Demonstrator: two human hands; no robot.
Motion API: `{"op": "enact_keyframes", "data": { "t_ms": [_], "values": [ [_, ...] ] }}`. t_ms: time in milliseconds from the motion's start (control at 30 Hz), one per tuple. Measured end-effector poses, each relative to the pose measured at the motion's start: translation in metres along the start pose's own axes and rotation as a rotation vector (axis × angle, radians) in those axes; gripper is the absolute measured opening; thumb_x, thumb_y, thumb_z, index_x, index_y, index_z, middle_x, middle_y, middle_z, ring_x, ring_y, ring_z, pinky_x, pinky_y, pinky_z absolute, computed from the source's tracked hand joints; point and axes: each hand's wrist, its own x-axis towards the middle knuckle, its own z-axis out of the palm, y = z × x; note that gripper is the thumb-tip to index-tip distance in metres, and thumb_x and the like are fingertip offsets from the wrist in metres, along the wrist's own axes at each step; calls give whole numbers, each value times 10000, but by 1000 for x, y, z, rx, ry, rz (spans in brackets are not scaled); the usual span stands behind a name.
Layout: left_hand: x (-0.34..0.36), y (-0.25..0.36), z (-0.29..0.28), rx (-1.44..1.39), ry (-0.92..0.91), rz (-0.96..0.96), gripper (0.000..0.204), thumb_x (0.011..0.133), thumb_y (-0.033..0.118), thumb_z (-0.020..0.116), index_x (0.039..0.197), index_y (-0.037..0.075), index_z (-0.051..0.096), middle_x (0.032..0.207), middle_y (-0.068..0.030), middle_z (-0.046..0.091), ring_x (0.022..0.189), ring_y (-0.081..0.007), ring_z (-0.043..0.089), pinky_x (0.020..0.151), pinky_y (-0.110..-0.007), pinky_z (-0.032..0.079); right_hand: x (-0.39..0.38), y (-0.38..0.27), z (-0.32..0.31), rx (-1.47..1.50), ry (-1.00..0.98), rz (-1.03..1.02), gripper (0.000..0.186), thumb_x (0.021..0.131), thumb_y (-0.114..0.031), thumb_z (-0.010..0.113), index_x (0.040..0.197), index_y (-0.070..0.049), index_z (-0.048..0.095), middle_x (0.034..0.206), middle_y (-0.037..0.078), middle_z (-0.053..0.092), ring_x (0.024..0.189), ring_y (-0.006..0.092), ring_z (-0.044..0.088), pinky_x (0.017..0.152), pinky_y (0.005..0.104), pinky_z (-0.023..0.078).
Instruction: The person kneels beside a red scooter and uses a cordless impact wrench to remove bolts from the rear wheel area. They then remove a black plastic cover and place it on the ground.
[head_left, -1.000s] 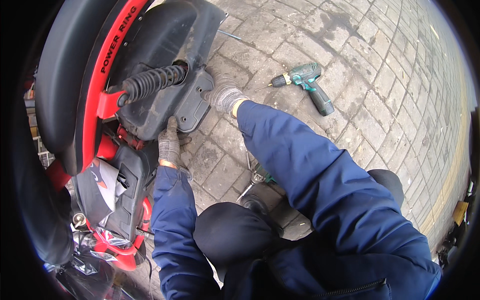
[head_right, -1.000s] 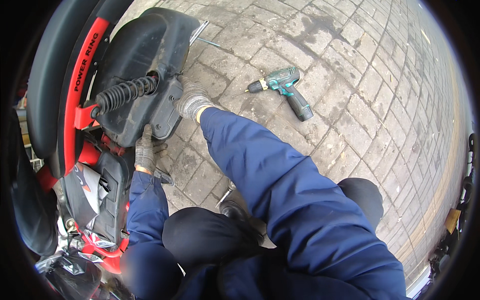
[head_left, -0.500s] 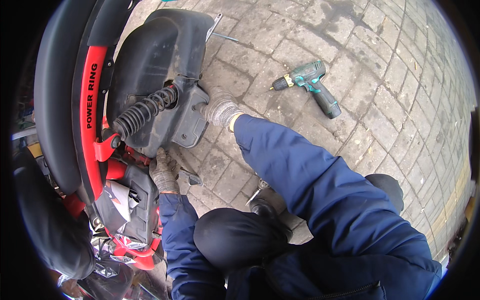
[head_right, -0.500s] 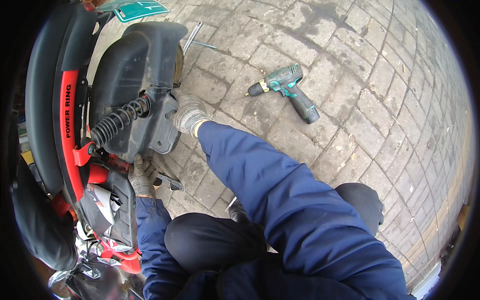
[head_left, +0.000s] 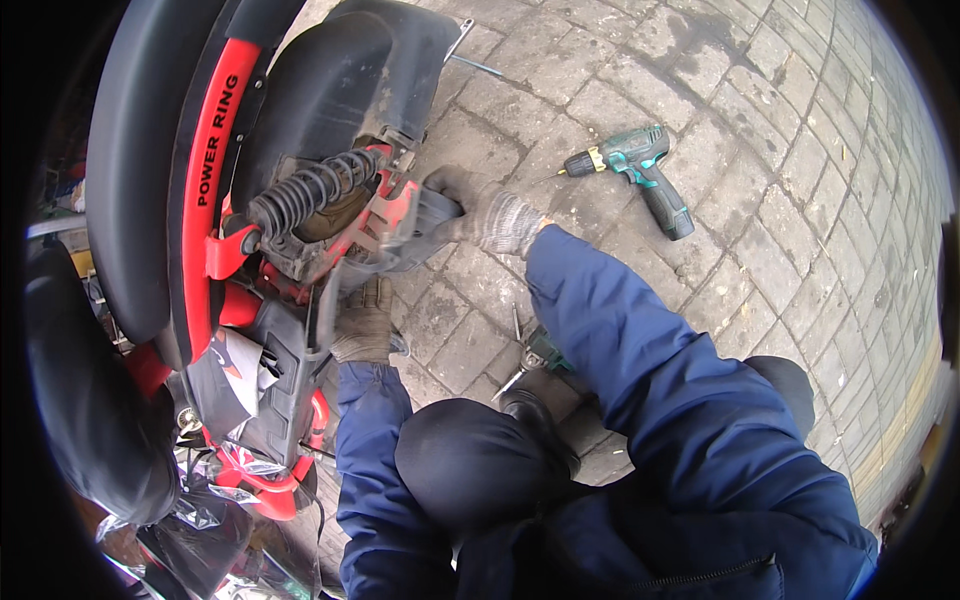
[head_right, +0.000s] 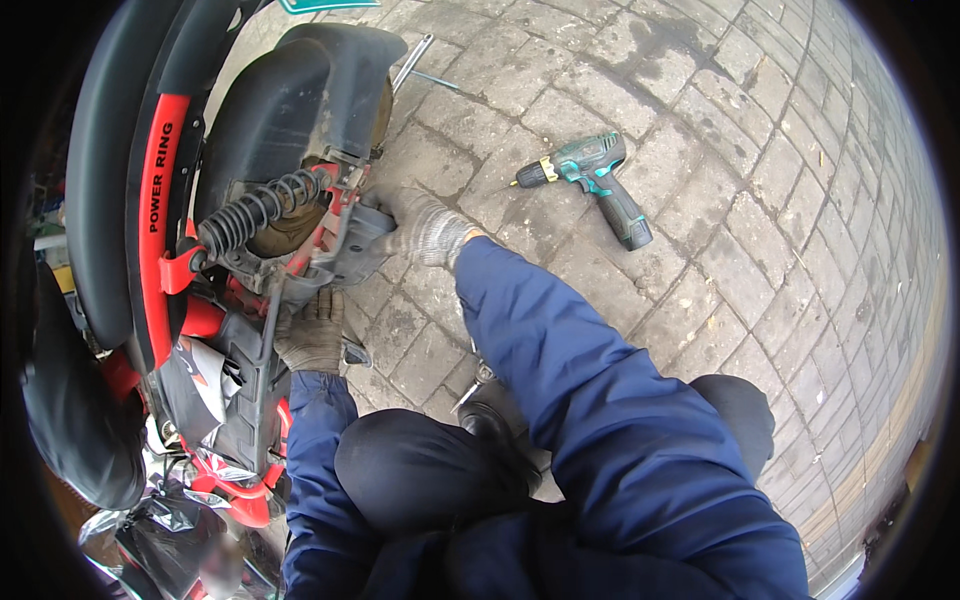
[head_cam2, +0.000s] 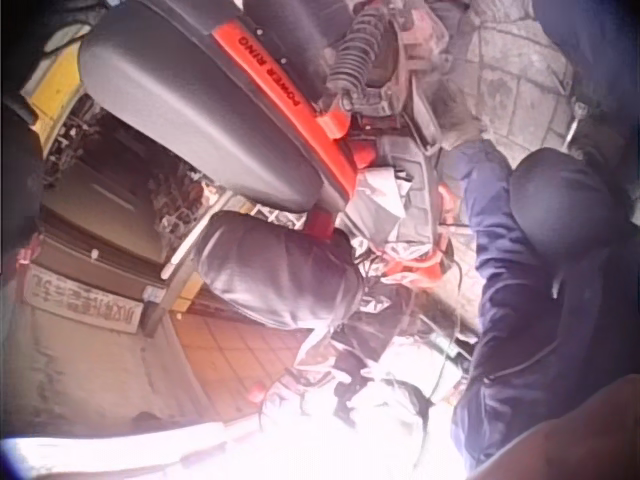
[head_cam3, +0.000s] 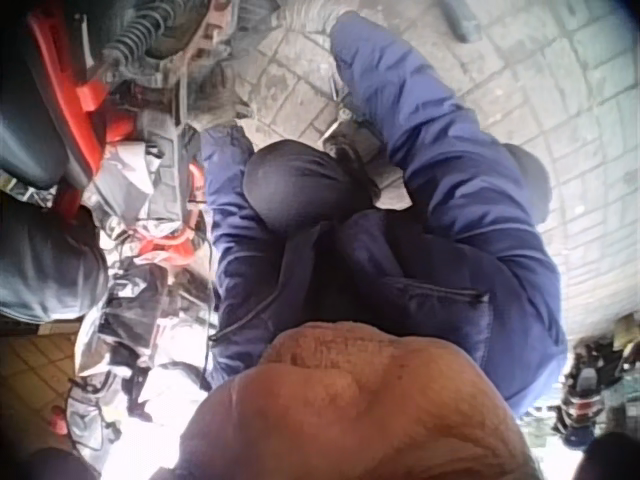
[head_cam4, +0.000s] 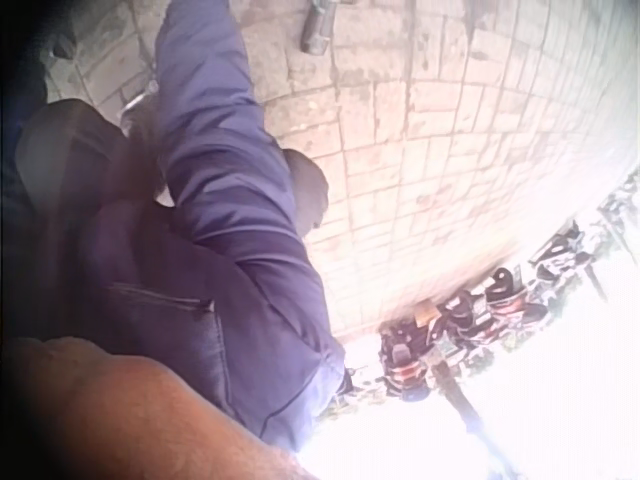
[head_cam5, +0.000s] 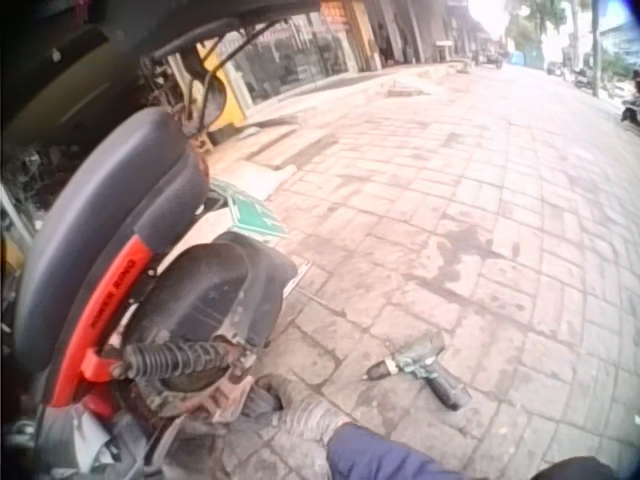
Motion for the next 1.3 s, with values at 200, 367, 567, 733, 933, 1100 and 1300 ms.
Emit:
{"op": "enact_keyframes", "data": {
  "t_ms": [200,367,567,733,933,1100,1300],
  "values": [
    [1,-24,-36,16,-53,53,472,895,460,547,1233,129,557,1309,-122,523,1217,-340,492,1010,-578,404,-2,42,-10,-82,-24,59,644,640,-148,834,1198,-21,539,1067,161,654,1003,231,630,892,339,491],
    [8,-23,-30,-6,-29,79,462,895,449,553,1230,129,558,1300,-122,529,1209,-337,499,1000,-573,413,-3,42,-8,9,-28,53,590,669,-112,820,1179,-23,537,1066,135,649,1003,200,615,897,333,487],
    [9,-24,-22,-53,11,107,450,896,435,560,1226,129,559,1290,-121,537,1200,-334,507,987,-568,425,-9,32,-6,218,-17,124,631,672,97,749,1225,-1,461,1096,57,589,1015,158,589,931,304,496],
    [7,-24,-20,-68,46,113,441,896,424,566,1223,129,560,1281,-121,543,1193,-331,514,977,-564,434,-10,27,-4,162,-5,133,569,692,96,745,1179,-29,478,1088,46,583,1017,147,587,919,310,510],
    [4,-25,-23,-63,75,112,429,896,411,573,1220,129,562,1270,-120,550,1183,-327,522,964,-558,445,-12,32,-5,168,3,127,562,679,108,737,1157,-40,481,1045,29,578,977,134,586,879,307,524],
    [0,-27,-34,-48,93,118,420,897,400,579,1217,129,563,1262,-120,556,1176,-324,529,953,-554,454,-13,39,-8,113,-54,172,508,688,114,718,1121,-50,510,978,2,577,917,104,568,840,295,522],
    [-2,-27,-43,-14,115,128,409,897,387,586,1213,128,564,1251,-119,564,1167,-320,538,941,-549,466,-14,43,-9,-53,-53,108,281,791,27,700,990,-73,529,869,-46,524,809,55,522,718,239,494]
  ]
}}
